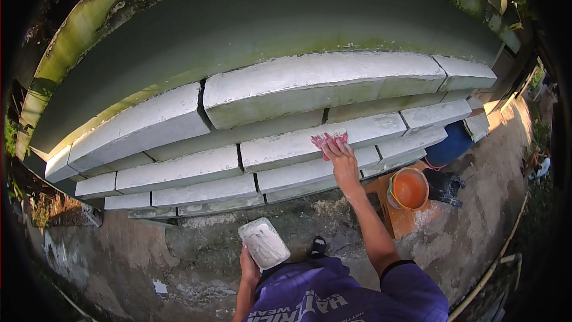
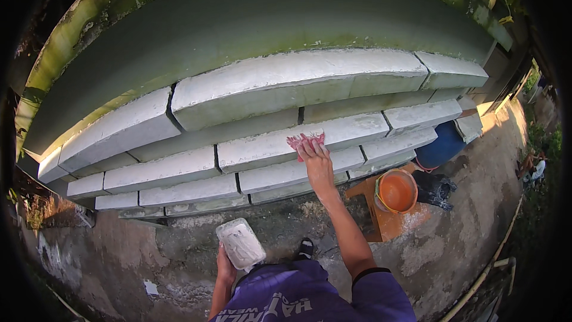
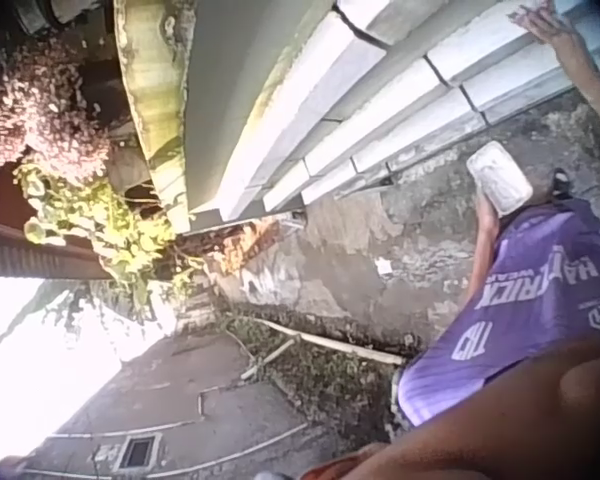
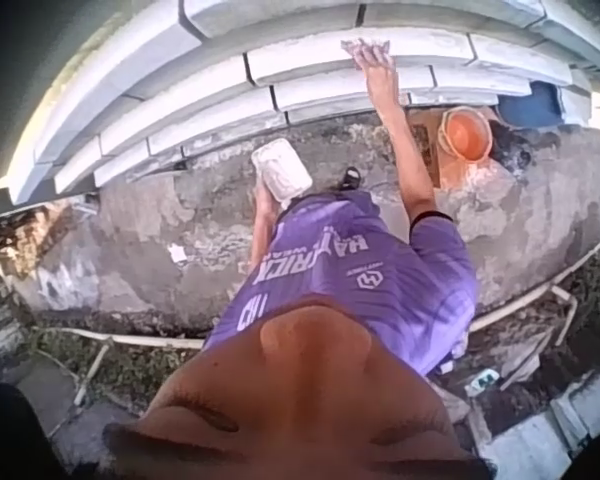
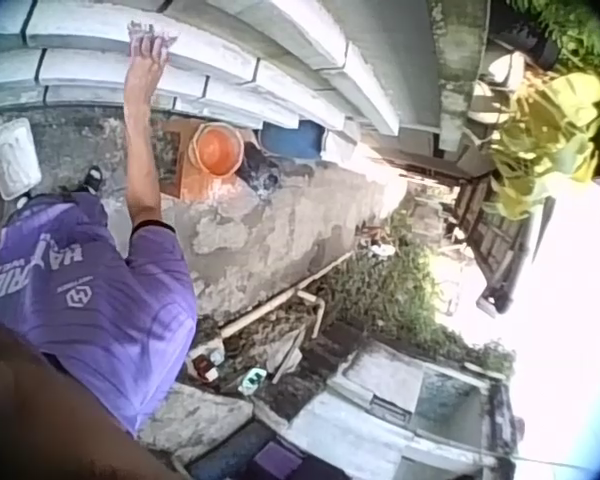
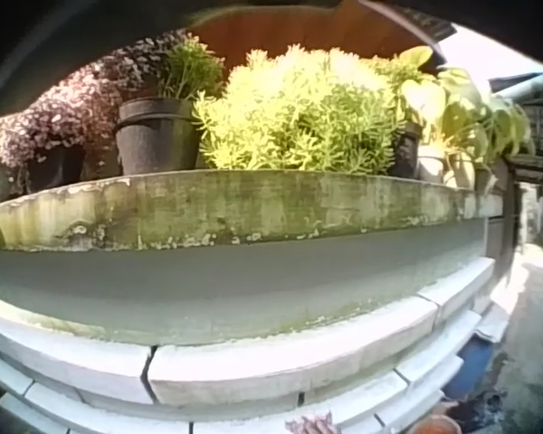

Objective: Applying white putty or filler to the joints of a concrete wall structure using a scraper.

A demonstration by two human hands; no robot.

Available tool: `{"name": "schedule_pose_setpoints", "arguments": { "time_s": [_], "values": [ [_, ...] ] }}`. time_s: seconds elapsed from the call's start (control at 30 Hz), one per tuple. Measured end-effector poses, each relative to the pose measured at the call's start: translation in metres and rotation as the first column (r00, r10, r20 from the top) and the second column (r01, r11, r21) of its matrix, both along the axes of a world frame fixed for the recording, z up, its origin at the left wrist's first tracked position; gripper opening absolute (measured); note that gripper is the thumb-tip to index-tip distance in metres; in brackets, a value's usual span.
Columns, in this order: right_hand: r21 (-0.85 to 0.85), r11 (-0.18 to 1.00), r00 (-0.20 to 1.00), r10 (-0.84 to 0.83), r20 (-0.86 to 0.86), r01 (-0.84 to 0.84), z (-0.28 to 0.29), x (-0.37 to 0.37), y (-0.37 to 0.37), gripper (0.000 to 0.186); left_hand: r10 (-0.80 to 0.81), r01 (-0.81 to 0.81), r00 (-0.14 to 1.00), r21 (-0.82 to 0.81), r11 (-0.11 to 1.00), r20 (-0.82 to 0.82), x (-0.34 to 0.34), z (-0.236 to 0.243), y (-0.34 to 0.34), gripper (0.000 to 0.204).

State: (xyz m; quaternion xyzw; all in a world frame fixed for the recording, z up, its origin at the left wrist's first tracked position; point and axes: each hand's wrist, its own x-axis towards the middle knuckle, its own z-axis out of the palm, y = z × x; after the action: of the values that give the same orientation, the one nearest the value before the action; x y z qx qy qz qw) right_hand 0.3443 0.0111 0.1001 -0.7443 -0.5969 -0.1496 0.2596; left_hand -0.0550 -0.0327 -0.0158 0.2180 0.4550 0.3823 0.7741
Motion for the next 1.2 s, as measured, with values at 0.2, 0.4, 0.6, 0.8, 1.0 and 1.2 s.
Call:
{"name": "schedule_pose_setpoints", "arguments": {
  "time_s": [0.2,0.4,0.6,0.8,1.0,1.2],
  "values": [
    [-0.038,0.999,0.999,-0.013,0.044,0.014,0.003,-0.027,-0.046,0.046,0.032,-0.032,0.999,-0.008,0.999,0.004,0.008,0.006,-0.007,0.056],
    [0.009,1.000,0.999,0.024,-0.045,-0.024,0.042,-0.024,-0.055,0.048,0.019,-0.019,1.000,-0.003,1.000,-0.005,0.014,0.007,-0.008,0.055],
    [0.080,0.994,0.997,-0.071,0.028,0.069,0.018,0.028,-0.008,0.055,-0.010,0.010,1.000,0.007,1.000,-0.011,0.025,0.017,-0.008,0.055],
    [0.020,0.994,0.991,-0.110,0.076,0.109,-0.007,0.003,-0.030,0.045,0.022,-0.022,1.000,0.010,1.000,-0.001,0.024,0.002,-0.011,0.057],
    [-0.104,0.993,0.998,-0.056,-0.005,0.055,0.009,-0.021,-0.071,0.047,0.034,-0.034,0.999,0.006,0.999,-0.011,0.030,0.002,-0.014,0.058],
    [0.135,0.989,0.998,-0.056,0.002,0.055,0.033,-0.010,-0.047,0.052,0.004,-0.005,1.000,-0.007,1.000,-0.011,0.040,0.010,-0.009,0.058]
  ]
}}
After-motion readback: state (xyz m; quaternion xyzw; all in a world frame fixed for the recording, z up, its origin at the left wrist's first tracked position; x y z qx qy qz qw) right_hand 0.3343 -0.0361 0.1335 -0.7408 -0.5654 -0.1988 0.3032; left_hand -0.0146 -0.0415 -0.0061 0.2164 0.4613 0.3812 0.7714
